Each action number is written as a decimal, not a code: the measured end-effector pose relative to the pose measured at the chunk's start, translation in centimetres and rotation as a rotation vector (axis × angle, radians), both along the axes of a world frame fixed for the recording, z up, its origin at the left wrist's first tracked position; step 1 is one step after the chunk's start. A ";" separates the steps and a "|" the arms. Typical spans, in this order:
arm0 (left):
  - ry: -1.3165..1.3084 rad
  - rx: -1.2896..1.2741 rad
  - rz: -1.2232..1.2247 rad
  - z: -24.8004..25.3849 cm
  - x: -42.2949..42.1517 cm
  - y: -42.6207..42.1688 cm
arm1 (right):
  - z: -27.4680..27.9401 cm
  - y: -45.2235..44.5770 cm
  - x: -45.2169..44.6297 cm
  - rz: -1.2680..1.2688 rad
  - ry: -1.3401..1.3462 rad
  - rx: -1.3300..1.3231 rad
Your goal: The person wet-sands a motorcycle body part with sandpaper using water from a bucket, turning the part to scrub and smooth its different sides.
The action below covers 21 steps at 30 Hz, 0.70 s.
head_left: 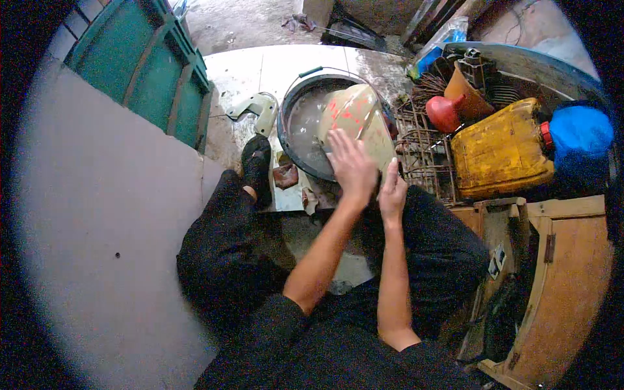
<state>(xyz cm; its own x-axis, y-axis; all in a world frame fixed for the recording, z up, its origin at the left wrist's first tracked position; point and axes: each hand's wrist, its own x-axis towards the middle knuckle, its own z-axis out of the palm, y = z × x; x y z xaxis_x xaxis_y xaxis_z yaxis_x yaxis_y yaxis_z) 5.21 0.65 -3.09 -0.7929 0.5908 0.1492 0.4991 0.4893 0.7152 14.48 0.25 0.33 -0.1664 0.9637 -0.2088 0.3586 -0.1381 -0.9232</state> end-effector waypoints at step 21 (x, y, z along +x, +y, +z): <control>0.041 0.191 0.078 1.1 2.1 -3.8 | 1.0 0.4 -0.3 0.058 0.041 0.045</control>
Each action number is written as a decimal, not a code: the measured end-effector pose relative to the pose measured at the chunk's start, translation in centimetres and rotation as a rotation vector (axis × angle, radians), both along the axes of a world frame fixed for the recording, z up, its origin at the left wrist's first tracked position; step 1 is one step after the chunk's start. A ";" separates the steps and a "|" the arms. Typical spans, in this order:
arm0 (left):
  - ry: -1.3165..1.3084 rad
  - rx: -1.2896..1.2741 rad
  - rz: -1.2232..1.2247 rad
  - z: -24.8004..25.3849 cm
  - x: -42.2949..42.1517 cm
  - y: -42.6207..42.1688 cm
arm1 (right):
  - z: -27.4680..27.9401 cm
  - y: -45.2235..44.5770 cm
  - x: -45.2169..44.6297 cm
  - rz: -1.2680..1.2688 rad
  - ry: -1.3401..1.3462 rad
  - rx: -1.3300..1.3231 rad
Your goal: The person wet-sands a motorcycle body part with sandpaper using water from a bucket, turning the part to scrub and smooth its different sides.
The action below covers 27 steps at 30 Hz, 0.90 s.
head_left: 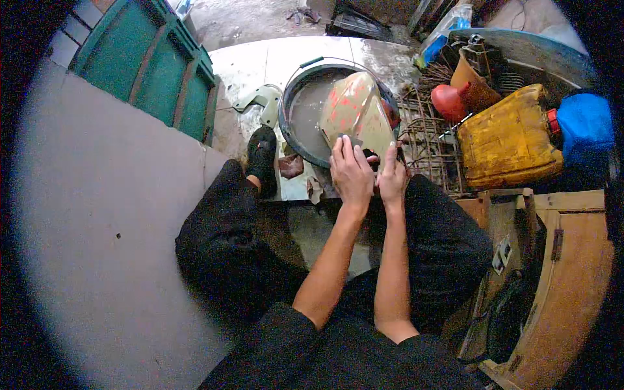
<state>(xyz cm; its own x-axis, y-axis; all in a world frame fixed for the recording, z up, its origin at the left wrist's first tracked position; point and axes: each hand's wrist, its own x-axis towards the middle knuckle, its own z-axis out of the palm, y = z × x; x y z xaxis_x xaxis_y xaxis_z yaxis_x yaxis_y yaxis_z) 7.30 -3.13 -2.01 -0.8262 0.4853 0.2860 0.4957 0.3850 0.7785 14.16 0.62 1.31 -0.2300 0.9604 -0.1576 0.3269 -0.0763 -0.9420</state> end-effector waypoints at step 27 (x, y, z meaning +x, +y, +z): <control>0.066 -0.057 -0.360 1.3 -0.2 -2.0 | -0.8 0.0 0.8 0.099 0.432 -0.108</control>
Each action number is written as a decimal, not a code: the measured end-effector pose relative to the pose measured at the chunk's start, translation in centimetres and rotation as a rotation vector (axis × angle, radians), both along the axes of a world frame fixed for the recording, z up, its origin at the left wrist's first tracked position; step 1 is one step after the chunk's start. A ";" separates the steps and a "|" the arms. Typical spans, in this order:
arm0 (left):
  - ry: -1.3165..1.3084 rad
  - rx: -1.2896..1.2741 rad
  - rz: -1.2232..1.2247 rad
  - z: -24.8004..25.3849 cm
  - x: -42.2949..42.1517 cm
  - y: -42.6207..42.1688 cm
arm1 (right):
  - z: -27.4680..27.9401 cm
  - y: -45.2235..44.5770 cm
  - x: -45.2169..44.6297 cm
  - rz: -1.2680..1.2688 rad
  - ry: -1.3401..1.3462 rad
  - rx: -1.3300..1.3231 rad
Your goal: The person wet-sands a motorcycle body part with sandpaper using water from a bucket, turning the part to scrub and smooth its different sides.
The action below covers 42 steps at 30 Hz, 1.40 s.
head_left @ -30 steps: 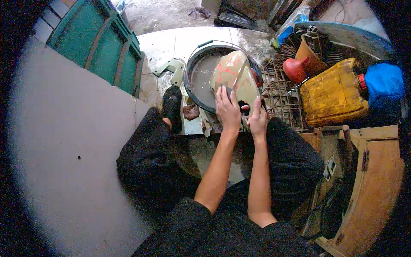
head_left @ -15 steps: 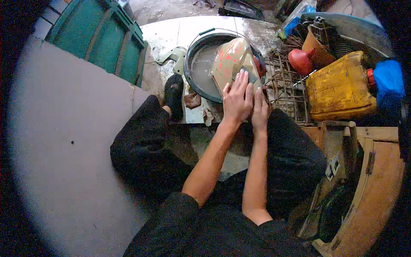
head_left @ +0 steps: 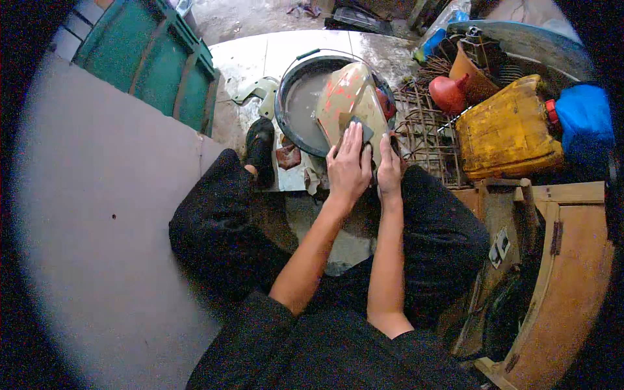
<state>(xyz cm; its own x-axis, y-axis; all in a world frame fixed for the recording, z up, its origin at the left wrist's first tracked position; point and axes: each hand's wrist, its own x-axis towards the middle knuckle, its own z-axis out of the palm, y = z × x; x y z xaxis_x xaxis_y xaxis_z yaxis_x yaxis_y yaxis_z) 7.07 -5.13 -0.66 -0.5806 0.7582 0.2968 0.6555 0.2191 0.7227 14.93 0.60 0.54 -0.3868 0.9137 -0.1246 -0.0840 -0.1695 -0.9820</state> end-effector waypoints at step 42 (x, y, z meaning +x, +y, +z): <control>0.033 0.168 -0.020 -1.0 -1.5 0.2 | -0.9 0.1 0.0 -0.053 -0.049 0.011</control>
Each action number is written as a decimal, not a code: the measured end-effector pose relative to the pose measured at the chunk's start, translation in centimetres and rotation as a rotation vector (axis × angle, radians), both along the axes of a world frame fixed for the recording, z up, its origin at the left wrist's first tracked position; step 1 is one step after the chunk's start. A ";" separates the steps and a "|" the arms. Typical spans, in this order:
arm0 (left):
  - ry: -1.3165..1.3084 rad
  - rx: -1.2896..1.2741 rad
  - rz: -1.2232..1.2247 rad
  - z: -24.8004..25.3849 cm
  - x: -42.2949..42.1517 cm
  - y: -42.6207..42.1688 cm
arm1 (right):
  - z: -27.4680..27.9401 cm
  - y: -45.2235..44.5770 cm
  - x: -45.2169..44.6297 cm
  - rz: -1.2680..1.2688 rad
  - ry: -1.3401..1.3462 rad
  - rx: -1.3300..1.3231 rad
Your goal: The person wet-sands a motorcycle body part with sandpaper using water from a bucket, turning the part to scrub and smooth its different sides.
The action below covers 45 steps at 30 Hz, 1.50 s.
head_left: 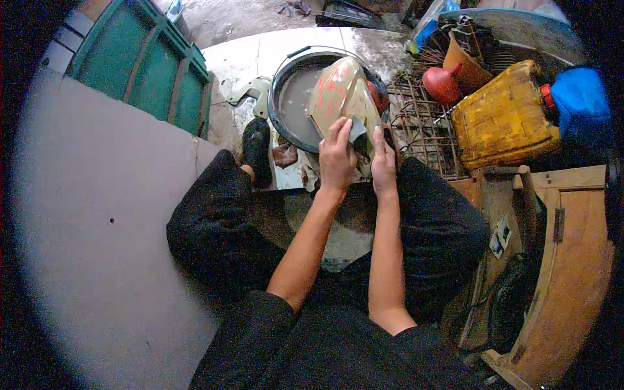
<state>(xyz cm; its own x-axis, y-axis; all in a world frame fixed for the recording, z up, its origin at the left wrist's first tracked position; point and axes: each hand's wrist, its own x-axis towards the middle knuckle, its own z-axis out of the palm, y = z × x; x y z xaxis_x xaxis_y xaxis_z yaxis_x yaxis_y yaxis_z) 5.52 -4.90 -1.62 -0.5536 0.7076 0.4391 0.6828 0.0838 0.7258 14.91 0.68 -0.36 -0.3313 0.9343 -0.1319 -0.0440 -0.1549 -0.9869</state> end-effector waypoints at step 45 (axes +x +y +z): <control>0.056 -0.029 0.082 2.4 3.2 -0.7 | 0.0 0.0 0.1 -0.027 0.188 -0.036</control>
<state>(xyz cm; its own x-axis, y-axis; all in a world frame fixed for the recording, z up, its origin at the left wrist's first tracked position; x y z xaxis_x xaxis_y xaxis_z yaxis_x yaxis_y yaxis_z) 8.75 -5.60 0.83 -0.5852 0.6736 0.4515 0.7124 0.1611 0.6830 15.00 0.65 -0.34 -0.3281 0.9389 -0.1035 -0.2314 -0.1861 -0.9549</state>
